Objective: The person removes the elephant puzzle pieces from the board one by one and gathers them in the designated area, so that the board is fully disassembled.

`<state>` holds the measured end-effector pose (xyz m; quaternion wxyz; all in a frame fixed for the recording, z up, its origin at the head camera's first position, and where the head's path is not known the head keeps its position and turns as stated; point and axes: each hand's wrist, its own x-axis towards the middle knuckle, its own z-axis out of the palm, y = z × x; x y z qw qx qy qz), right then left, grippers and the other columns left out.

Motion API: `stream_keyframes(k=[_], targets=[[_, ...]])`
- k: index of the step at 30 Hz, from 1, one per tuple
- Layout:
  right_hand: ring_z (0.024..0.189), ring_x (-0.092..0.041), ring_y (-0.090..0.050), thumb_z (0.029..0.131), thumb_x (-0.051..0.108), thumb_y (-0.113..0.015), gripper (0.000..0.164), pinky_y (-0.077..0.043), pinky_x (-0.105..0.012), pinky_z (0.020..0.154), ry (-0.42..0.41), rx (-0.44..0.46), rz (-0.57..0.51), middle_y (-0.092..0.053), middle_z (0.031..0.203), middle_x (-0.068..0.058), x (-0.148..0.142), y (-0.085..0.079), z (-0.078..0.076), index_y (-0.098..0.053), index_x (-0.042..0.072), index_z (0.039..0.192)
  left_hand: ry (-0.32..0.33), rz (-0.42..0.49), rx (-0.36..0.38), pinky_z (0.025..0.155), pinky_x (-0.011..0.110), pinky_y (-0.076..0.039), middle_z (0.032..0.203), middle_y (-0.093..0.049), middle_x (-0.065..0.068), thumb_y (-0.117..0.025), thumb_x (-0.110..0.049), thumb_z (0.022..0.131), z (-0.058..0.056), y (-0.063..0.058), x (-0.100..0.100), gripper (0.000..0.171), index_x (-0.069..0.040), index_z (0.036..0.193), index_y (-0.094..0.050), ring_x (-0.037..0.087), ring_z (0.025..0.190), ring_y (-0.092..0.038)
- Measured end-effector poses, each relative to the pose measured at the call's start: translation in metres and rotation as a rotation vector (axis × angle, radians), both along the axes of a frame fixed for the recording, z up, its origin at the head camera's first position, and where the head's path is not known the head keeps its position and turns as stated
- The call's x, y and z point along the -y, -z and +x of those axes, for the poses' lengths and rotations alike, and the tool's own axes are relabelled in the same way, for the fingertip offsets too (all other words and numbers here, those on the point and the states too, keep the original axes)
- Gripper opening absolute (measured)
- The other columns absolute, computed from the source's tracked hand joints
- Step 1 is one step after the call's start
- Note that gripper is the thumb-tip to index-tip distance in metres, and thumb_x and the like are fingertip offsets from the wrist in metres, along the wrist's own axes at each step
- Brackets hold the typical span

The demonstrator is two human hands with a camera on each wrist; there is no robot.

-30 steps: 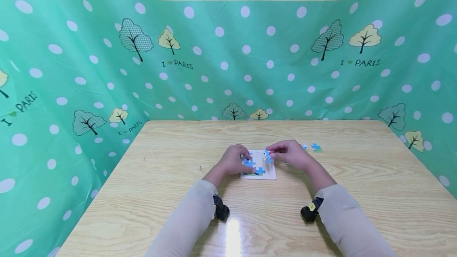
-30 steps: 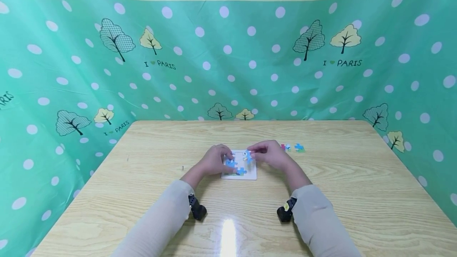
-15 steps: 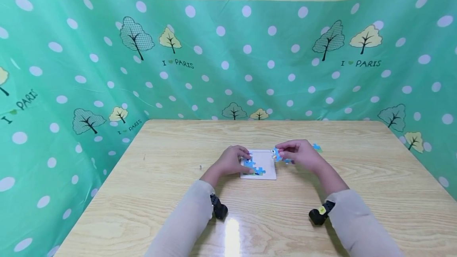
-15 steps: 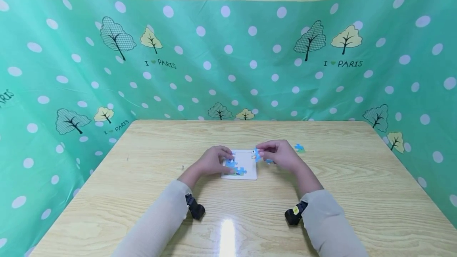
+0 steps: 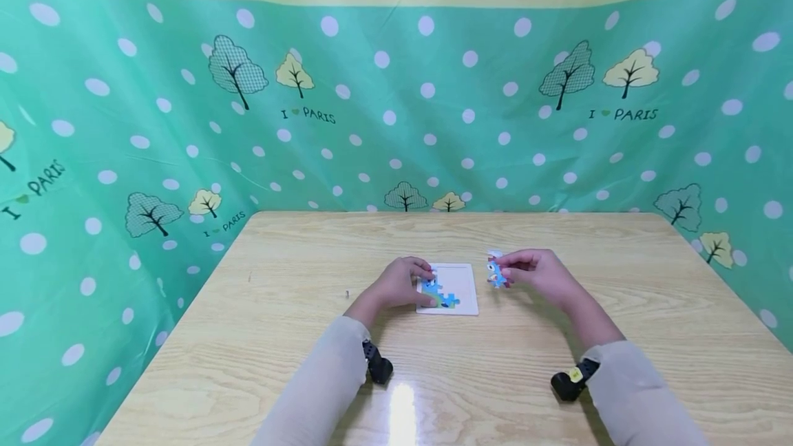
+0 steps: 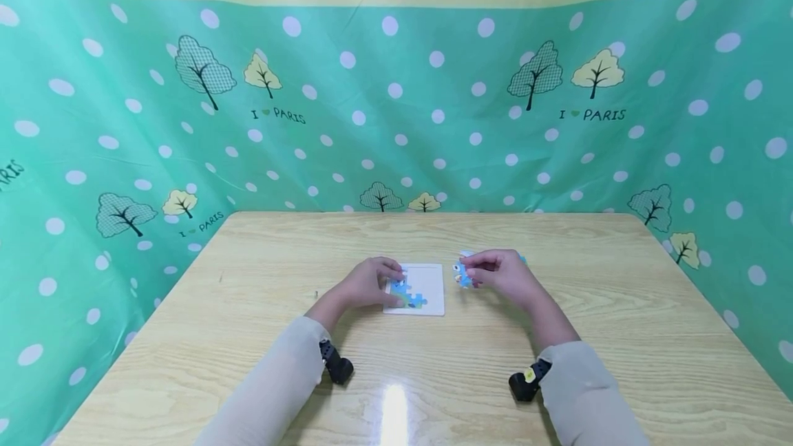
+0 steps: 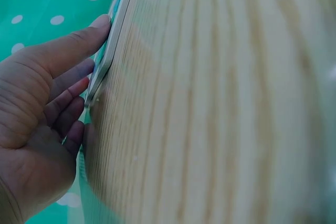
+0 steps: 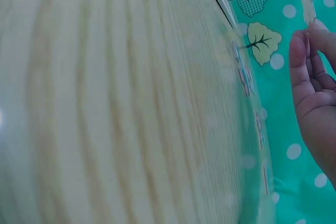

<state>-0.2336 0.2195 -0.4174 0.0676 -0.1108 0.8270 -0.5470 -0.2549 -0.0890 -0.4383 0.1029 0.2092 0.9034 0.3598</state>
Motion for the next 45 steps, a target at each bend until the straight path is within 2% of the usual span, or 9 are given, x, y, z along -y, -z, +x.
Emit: stream_keyframes(k=[10, 14, 22, 33, 38, 41, 45], targets=[[0.094, -0.011, -0.065, 0.090, 0.012, -0.071, 0.029, -0.055, -0.025, 0.081, 0.028, -0.025, -0.008, -0.065, 0.116, -0.019, -0.018, 0.004, 0.006, -0.068, -0.004, 0.114, 0.009, -0.001, -0.016, 0.110, 0.038, -0.032, 0.126, -0.060, -0.001, -0.089, -0.028, 0.072, 0.002, 0.001, 0.000, 0.050, -0.011, 0.115, -0.072, 0.024, 0.127, -0.046], [0.096, -0.008, -0.063, 0.090, 0.013, -0.071, 0.028, -0.054, -0.023, 0.081, 0.040, -0.038, 0.003, -0.066, 0.117, -0.019, -0.024, 0.007, 0.008, -0.069, -0.003, 0.113, 0.011, -0.003, -0.024, 0.111, 0.038, -0.032, 0.126, -0.060, -0.001, -0.089, -0.028, 0.072, 0.001, 0.001, 0.000, 0.049, -0.011, 0.115, -0.072, 0.023, 0.127, -0.047], [0.094, -0.011, -0.065, 0.090, 0.017, -0.072, 0.029, -0.054, -0.025, 0.081, 0.065, -0.026, 0.038, -0.066, 0.112, -0.016, -0.040, 0.012, 0.007, -0.069, -0.001, 0.113, 0.004, 0.006, -0.011, 0.111, 0.038, -0.030, 0.127, -0.059, -0.001, -0.088, -0.027, 0.072, 0.001, 0.002, 0.000, 0.050, -0.010, 0.116, -0.072, 0.023, 0.128, -0.045], [0.100, -0.006, -0.059, 0.090, 0.022, -0.072, 0.033, -0.049, -0.015, 0.081, 0.128, -0.017, 0.148, -0.067, 0.116, -0.015, -0.061, 0.018, 0.004, -0.070, 0.001, 0.115, 0.008, -0.008, -0.013, 0.112, 0.038, -0.030, 0.128, -0.058, -0.002, -0.088, -0.028, 0.073, 0.000, 0.004, 0.001, 0.050, -0.012, 0.118, -0.071, 0.022, 0.129, -0.044], [0.094, -0.007, -0.061, 0.091, 0.015, -0.070, 0.031, -0.052, -0.018, 0.079, 0.146, 0.032, 0.148, -0.066, 0.116, -0.017, -0.066, 0.020, 0.003, -0.068, -0.002, 0.117, 0.007, 0.004, -0.006, 0.111, 0.038, -0.030, 0.128, -0.058, -0.002, -0.088, -0.027, 0.073, -0.001, 0.005, 0.000, 0.050, -0.012, 0.117, -0.072, 0.023, 0.130, -0.044], [0.094, -0.009, -0.062, 0.091, 0.012, -0.070, 0.030, -0.053, -0.019, 0.077, 0.148, 0.045, 0.149, -0.065, 0.117, -0.019, -0.067, 0.020, 0.003, -0.067, -0.004, 0.117, 0.008, 0.004, -0.005, 0.111, 0.038, -0.031, 0.128, -0.058, -0.002, -0.088, -0.028, 0.073, -0.002, 0.006, 0.000, 0.050, -0.012, 0.117, -0.072, 0.023, 0.130, -0.044], [0.099, -0.019, -0.059, 0.091, 0.012, -0.070, 0.028, -0.051, -0.019, 0.074, 0.160, 0.025, 0.211, -0.065, 0.117, -0.018, -0.066, 0.022, 0.001, -0.069, -0.001, 0.115, 0.014, 0.000, -0.009, 0.111, 0.038, -0.031, 0.128, -0.059, -0.002, -0.088, -0.029, 0.072, -0.003, 0.006, 0.001, 0.051, -0.012, 0.117, -0.072, 0.023, 0.129, -0.045]])
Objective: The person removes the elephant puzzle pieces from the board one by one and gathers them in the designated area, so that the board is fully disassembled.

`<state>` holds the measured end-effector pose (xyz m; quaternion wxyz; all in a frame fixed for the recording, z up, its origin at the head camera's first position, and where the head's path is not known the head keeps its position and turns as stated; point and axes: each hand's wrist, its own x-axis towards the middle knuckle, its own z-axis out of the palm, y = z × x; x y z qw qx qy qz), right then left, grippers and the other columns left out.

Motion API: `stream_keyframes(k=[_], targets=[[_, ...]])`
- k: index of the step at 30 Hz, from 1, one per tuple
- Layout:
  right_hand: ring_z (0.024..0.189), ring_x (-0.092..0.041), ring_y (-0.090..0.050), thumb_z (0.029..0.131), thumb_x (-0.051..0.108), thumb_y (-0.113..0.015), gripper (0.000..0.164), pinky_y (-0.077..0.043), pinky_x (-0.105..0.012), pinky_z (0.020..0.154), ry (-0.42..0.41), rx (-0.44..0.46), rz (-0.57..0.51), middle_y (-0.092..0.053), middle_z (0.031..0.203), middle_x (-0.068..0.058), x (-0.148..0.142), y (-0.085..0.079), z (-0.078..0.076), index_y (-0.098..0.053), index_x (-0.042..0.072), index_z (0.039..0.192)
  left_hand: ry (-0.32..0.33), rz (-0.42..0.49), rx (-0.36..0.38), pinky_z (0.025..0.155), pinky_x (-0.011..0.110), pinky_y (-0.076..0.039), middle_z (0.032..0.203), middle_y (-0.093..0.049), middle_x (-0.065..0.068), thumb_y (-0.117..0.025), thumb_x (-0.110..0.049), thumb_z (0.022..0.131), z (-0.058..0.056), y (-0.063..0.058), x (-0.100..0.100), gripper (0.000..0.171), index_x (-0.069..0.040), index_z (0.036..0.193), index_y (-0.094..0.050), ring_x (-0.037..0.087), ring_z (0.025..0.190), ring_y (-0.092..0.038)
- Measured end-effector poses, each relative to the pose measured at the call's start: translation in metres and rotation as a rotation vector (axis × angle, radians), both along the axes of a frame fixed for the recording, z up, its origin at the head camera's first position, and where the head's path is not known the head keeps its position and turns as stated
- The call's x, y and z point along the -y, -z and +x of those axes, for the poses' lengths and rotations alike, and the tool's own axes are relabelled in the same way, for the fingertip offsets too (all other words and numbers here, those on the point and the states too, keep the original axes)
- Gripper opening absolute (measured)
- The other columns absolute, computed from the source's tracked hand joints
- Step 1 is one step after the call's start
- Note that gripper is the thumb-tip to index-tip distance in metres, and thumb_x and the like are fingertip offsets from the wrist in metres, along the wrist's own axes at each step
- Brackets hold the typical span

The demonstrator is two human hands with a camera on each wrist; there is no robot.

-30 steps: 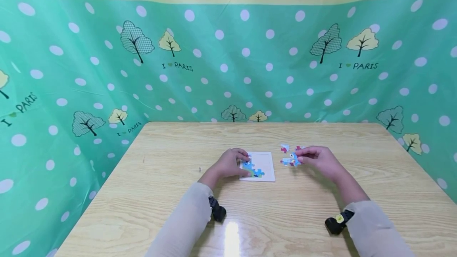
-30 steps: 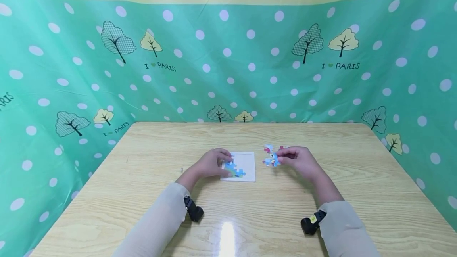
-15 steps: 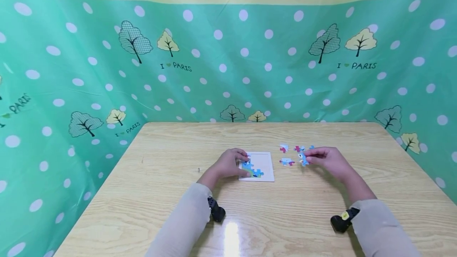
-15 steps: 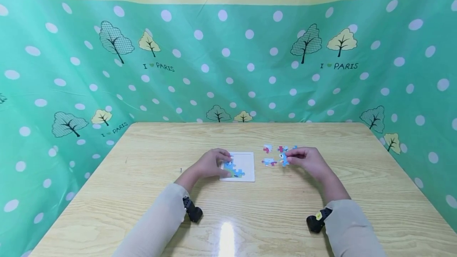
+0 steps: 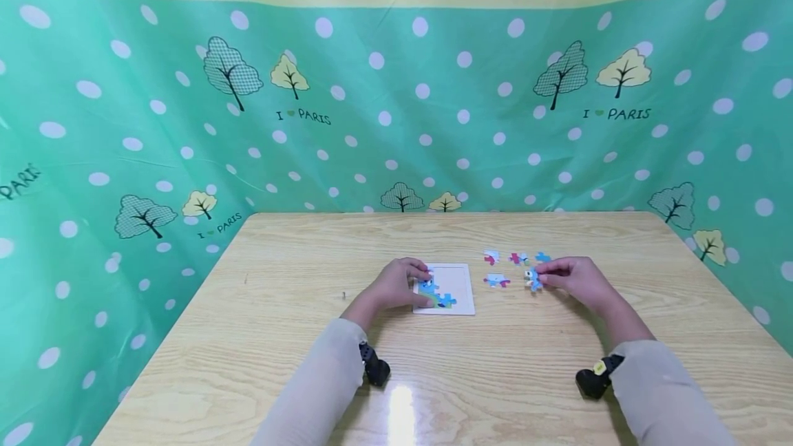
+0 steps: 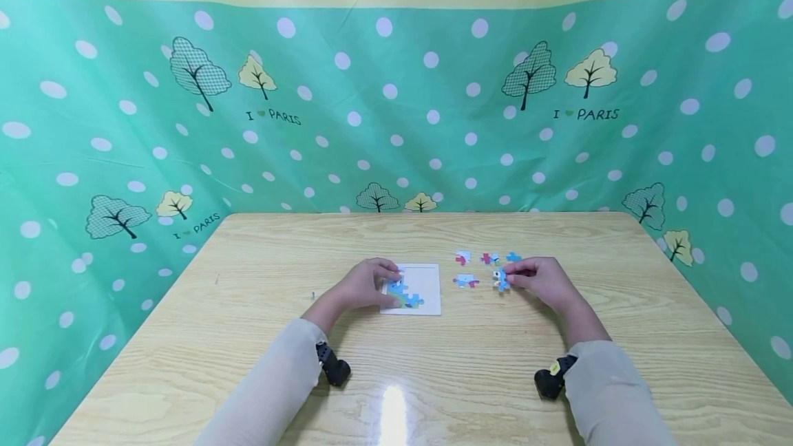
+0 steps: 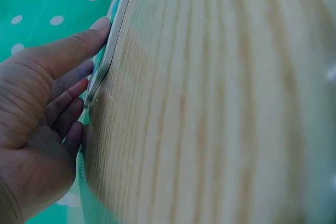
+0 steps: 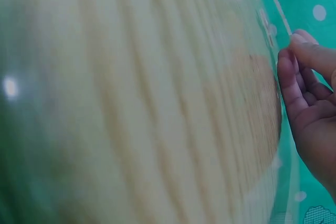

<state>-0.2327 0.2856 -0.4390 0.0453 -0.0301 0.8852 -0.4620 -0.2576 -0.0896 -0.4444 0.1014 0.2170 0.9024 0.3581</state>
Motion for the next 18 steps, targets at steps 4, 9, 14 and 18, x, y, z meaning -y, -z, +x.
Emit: stream_keyframes(k=[4, 9, 14, 18], targets=[[0.103, -0.028, -0.058, 0.091, 0.011, -0.069, 0.023, -0.051, -0.022, 0.073, -0.001, -0.018, 0.067, -0.067, 0.113, -0.017, 0.003, 0.001, -0.002, -0.071, 0.002, 0.112, 0.000, 0.004, 0.000, 0.111, 0.038, -0.031, 0.128, -0.059, -0.002, -0.088, -0.029, 0.072, 0.000, 0.001, 0.000, 0.050, -0.012, 0.116, -0.072, 0.024, 0.129, -0.045], [0.101, -0.030, -0.059, 0.091, 0.009, -0.069, 0.017, -0.051, -0.030, 0.078, -0.002, -0.044, 0.141, -0.068, 0.106, -0.014, 0.009, 0.004, -0.006, -0.073, 0.003, 0.106, -0.001, 0.002, -0.003, 0.112, 0.039, -0.030, 0.128, -0.059, -0.002, -0.088, -0.030, 0.072, 0.000, 0.001, 0.000, 0.050, -0.012, 0.116, -0.072, 0.023, 0.129, -0.044], [0.094, -0.028, -0.058, 0.090, 0.005, -0.069, 0.016, -0.050, -0.034, 0.077, 0.004, -0.064, 0.182, -0.068, 0.102, -0.015, 0.015, 0.004, -0.007, -0.074, 0.001, 0.104, 0.001, 0.005, -0.004, 0.111, 0.039, -0.030, 0.128, -0.059, -0.002, -0.088, -0.029, 0.072, 0.001, 0.000, 0.000, 0.050, -0.012, 0.116, -0.072, 0.023, 0.129, -0.045], [0.091, -0.027, -0.056, 0.090, 0.004, -0.069, 0.016, -0.049, -0.034, 0.075, 0.005, -0.066, 0.188, -0.068, 0.102, -0.015, 0.017, 0.004, -0.007, -0.074, 0.001, 0.104, 0.004, 0.005, -0.007, 0.111, 0.039, -0.030, 0.128, -0.059, -0.002, -0.088, -0.029, 0.073, 0.001, 0.000, 0.001, 0.050, -0.012, 0.117, -0.072, 0.023, 0.129, -0.045]])
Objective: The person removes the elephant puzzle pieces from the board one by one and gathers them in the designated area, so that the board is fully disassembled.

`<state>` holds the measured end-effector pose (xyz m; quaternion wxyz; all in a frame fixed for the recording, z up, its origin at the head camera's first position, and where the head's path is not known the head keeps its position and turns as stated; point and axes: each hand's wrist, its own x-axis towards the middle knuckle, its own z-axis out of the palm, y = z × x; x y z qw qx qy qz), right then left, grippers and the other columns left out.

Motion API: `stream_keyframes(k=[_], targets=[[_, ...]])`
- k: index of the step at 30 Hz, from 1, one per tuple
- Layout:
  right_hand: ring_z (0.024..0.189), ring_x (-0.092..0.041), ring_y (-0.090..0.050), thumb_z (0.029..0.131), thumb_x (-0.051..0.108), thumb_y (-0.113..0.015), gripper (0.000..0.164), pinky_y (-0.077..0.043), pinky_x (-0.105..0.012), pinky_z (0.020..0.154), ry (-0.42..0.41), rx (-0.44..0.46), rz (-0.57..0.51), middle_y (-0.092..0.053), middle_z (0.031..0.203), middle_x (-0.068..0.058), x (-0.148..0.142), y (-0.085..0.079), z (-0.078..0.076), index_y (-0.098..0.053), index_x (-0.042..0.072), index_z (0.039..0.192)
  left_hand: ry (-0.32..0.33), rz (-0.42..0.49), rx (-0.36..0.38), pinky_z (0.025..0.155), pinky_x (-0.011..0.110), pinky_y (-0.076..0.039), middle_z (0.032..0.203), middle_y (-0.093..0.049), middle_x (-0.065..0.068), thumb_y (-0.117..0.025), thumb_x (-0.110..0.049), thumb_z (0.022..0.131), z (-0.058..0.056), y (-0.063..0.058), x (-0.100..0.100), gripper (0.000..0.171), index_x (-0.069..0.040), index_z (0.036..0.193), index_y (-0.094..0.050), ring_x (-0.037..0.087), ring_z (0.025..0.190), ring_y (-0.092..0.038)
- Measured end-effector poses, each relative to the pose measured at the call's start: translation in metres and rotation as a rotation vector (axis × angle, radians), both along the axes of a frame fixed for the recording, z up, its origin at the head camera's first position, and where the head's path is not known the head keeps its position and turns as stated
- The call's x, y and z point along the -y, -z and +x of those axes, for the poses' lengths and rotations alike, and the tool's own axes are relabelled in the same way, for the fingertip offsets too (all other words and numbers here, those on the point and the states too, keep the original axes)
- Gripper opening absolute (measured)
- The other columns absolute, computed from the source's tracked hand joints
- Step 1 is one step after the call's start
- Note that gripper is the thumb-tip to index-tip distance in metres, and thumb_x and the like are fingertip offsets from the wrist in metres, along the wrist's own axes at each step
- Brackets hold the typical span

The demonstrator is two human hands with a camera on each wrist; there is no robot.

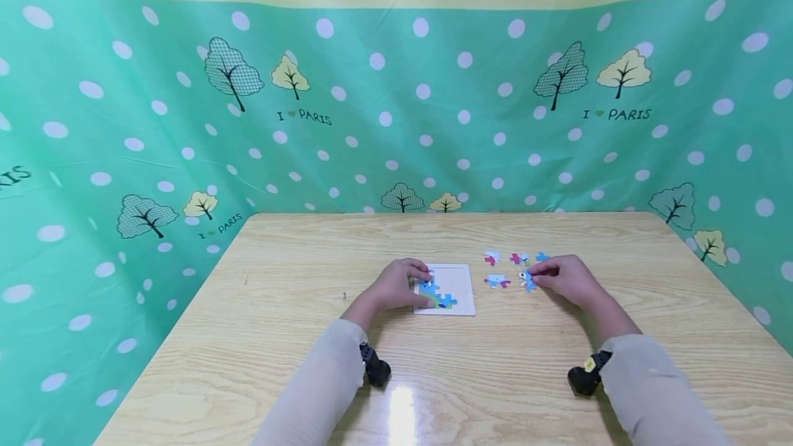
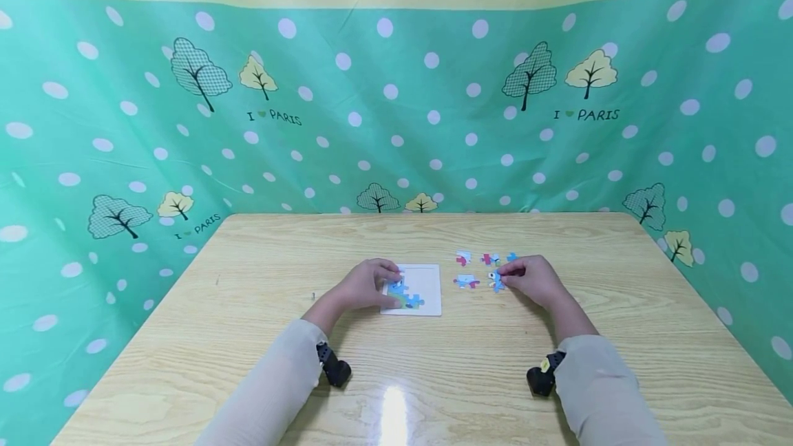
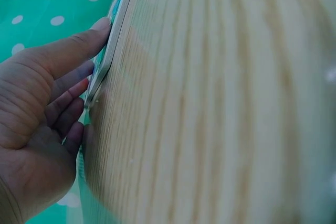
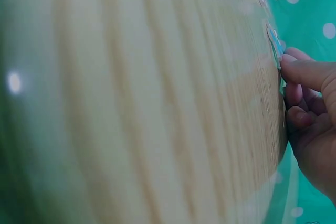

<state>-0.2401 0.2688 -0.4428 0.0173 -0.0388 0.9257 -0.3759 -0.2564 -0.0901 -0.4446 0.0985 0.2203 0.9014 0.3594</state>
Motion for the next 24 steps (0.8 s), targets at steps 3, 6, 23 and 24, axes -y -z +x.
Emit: stream_keyframes(k=[3, 6, 23, 24], targets=[[0.093, -0.028, -0.057, 0.090, 0.005, -0.069, 0.017, -0.049, -0.035, 0.077, 0.003, -0.001, -0.001, -0.068, 0.103, -0.015, 0.000, 0.000, 0.001, -0.073, 0.001, 0.105, 0.000, 0.003, 0.001, 0.112, 0.039, -0.030, 0.128, -0.059, -0.002, -0.088, -0.028, 0.073, 0.000, 0.000, 0.000, 0.050, -0.012, 0.117, -0.072, 0.023, 0.129, -0.045], [0.096, -0.028, -0.057, 0.090, 0.008, -0.070, 0.020, -0.049, -0.034, 0.078, 0.008, -0.006, -0.009, -0.067, 0.105, -0.015, 0.000, -0.001, 0.002, -0.072, 0.002, 0.109, -0.001, 0.005, 0.002, 0.112, 0.038, -0.030, 0.128, -0.059, -0.002, -0.088, -0.028, 0.073, 0.000, 0.000, 0.001, 0.050, -0.012, 0.117, -0.072, 0.023, 0.129, -0.045], [0.085, -0.025, -0.053, 0.094, 0.020, -0.067, 0.033, -0.049, -0.029, 0.063, 0.023, 0.008, -0.216, -0.063, 0.101, -0.014, 0.002, -0.016, 0.013, -0.066, 0.001, 0.121, -0.007, 0.019, 0.014, 0.112, 0.039, -0.029, 0.127, -0.059, -0.002, -0.088, -0.028, 0.072, 0.001, 0.000, 0.001, 0.051, -0.011, 0.117, -0.071, 0.024, 0.129, -0.045], [0.086, -0.024, -0.053, 0.094, 0.021, -0.067, 0.033, -0.049, -0.030, 0.064, 0.020, 0.004, -0.220, -0.063, 0.101, -0.014, 0.003, -0.017, 0.013, -0.066, 0.001, 0.120, -0.007, 0.018, 0.013, 0.112, 0.039, -0.029, 0.127, -0.059, -0.002, -0.088, -0.028, 0.072, 0.001, 0.000, 0.000, 0.051, -0.011, 0.118, -0.071, 0.024, 0.129, -0.045]])
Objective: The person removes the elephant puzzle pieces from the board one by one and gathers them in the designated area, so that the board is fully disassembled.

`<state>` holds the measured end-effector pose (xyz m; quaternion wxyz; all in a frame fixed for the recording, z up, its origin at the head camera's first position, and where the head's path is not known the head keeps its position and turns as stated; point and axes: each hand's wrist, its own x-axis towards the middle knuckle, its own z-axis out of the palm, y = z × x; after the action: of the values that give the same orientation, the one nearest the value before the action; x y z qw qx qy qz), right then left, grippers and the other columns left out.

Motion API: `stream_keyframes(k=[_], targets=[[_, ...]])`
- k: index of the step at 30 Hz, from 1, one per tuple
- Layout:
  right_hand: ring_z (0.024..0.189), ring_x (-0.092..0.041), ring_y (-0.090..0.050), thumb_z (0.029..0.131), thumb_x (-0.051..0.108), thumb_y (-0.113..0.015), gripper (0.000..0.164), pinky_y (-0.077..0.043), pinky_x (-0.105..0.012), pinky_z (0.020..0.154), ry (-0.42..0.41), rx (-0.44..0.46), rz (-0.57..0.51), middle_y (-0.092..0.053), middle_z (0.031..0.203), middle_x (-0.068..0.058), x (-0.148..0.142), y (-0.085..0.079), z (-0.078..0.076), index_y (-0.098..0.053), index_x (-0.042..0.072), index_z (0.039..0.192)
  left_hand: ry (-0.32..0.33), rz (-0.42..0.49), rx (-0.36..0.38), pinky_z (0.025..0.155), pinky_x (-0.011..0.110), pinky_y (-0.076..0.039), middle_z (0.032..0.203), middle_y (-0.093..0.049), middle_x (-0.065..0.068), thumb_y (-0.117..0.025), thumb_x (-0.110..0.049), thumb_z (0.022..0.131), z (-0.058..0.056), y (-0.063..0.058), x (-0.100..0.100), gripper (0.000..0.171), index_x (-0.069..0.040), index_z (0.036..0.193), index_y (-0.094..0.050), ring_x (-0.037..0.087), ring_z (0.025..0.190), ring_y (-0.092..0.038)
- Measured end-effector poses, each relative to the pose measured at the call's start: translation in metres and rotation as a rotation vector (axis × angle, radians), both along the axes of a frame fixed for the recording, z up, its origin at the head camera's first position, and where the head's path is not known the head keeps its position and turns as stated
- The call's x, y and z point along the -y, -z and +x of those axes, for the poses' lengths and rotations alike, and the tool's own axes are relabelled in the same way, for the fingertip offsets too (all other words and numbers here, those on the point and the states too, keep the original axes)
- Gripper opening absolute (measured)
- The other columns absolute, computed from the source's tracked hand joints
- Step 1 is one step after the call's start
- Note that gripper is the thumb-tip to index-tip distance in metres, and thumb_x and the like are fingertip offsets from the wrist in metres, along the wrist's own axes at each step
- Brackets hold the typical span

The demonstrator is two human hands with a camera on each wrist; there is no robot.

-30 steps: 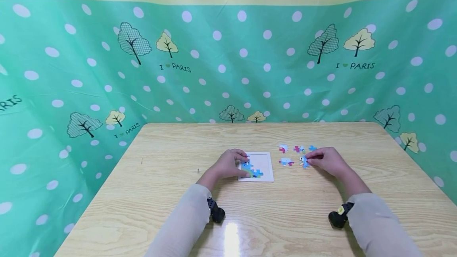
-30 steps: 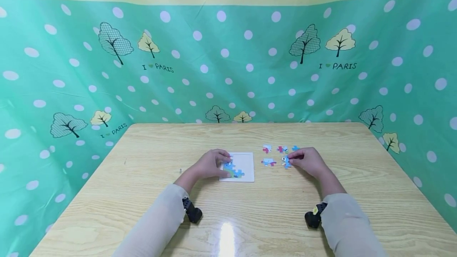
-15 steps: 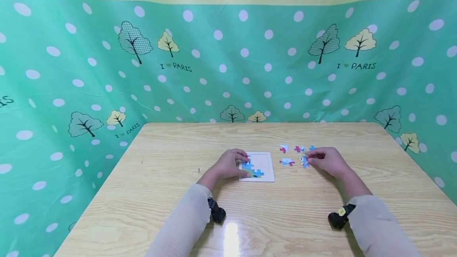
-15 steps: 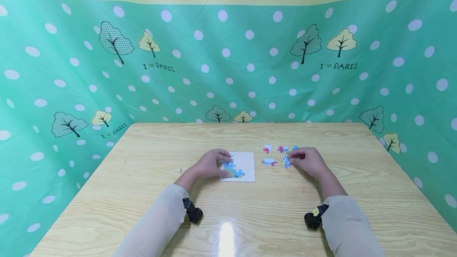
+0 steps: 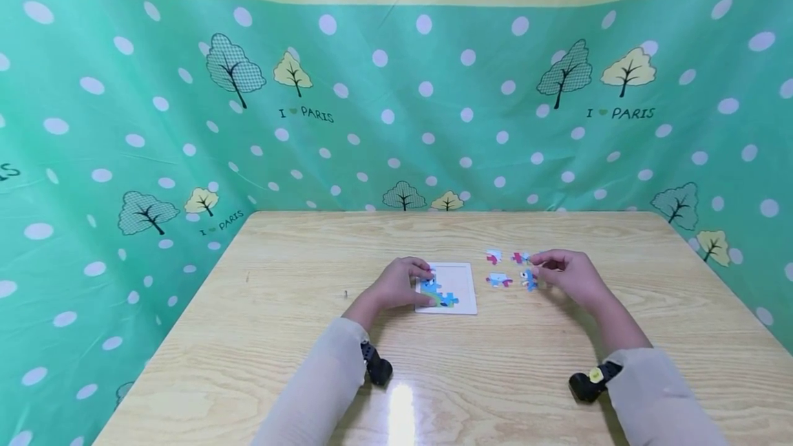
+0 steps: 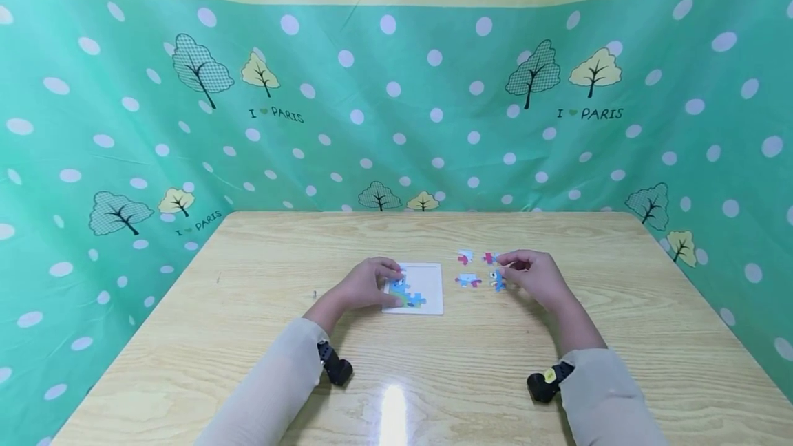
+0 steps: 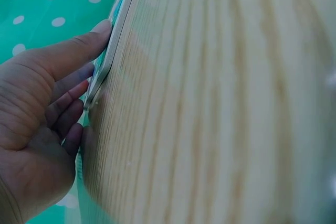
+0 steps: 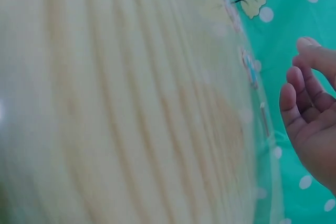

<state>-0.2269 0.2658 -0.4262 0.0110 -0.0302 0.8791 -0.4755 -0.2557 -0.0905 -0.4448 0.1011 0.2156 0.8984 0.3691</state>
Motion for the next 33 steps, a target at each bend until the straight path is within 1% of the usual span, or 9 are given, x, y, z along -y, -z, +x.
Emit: stream_keyframes(k=[6, 10, 14, 18, 22, 28, 33], targets=[[0.089, -0.023, -0.054, 0.091, 0.020, -0.070, 0.033, -0.051, -0.031, 0.069, -0.030, -0.018, -0.031, -0.064, 0.107, -0.013, 0.007, -0.005, 0.003, -0.067, 0.001, 0.119, 0.006, -0.011, -0.014, 0.112, 0.039, -0.030, 0.127, -0.059, -0.001, -0.088, -0.028, 0.073, 0.001, -0.002, -0.001, 0.051, -0.010, 0.118, -0.071, 0.024, 0.128, -0.045], [0.090, -0.020, -0.056, 0.090, 0.020, -0.072, 0.034, -0.051, -0.028, 0.070, -0.055, -0.037, -0.050, -0.066, 0.110, -0.014, 0.013, -0.007, 0.004, -0.068, 0.000, 0.117, 0.007, -0.007, -0.009, 0.111, 0.039, -0.031, 0.127, -0.059, -0.001, -0.088, -0.028, 0.073, 0.001, -0.003, 0.000, 0.051, -0.010, 0.118, -0.071, 0.024, 0.128, -0.045], [0.092, -0.016, -0.060, 0.088, 0.018, -0.074, 0.036, -0.052, -0.025, 0.073, -0.086, -0.050, -0.101, -0.065, 0.120, -0.016, 0.020, -0.009, 0.005, -0.067, -0.002, 0.118, 0.008, -0.002, -0.003, 0.110, 0.039, -0.032, 0.127, -0.059, 0.000, -0.087, -0.028, 0.073, 0.001, -0.003, 0.000, 0.051, -0.010, 0.118, -0.071, 0.024, 0.127, -0.045], [0.093, -0.014, -0.060, 0.089, 0.013, -0.073, 0.035, -0.053, -0.025, 0.074, -0.115, -0.050, -0.136, -0.061, 0.127, -0.019, 0.027, -0.012, 0.008, -0.065, -0.005, 0.118, 0.010, -0.006, -0.003, 0.110, 0.039, -0.032, 0.127, -0.058, -0.001, -0.087, -0.028, 0.074, 0.001, -0.003, 0.000, 0.051, -0.010, 0.118, -0.071, 0.024, 0.127, -0.045], [0.095, -0.017, -0.058, 0.088, 0.013, -0.073, 0.035, -0.052, -0.025, 0.075, -0.130, -0.045, -0.123, -0.060, 0.126, -0.019, 0.034, -0.013, 0.011, -0.066, -0.004, 0.118, -0.002, 0.001, 0.011, 0.111, 0.038, -0.030, 0.127, -0.058, -0.001, -0.087, -0.027, 0.074, 0.001, -0.004, 0.000, 0.050, -0.010, 0.118, -0.071, 0.023, 0.129, -0.044], [0.096, -0.023, -0.058, 0.086, 0.020, -0.076, 0.039, -0.051, -0.026, 0.075, -0.158, -0.029, -0.099, -0.063, 0.115, -0.017, 0.045, -0.013, 0.011, -0.067, -0.001, 0.117, -0.009, 0.000, 0.018, 0.112, 0.038, -0.030, 0.128, -0.058, -0.002, -0.087, -0.027, 0.074, 0.002, -0.005, 0.000, 0.051, -0.011, 0.118, -0.071, 0.023, 0.129, -0.044], [0.095, -0.024, -0.059, 0.087, 0.017, -0.075, 0.035, -0.052, -0.027, 0.075, -0.191, -0.002, -0.086, -0.066, 0.112, -0.015, 0.058, -0.010, 0.008, -0.068, 0.000, 0.116, -0.008, -0.013, 0.014, 0.111, 0.037, -0.031, 0.129, -0.058, -0.001, -0.088, -0.027, 0.073, 0.002, -0.005, -0.001, 0.051, -0.011, 0.118, -0.071, 0.023, 0.129, -0.044]])
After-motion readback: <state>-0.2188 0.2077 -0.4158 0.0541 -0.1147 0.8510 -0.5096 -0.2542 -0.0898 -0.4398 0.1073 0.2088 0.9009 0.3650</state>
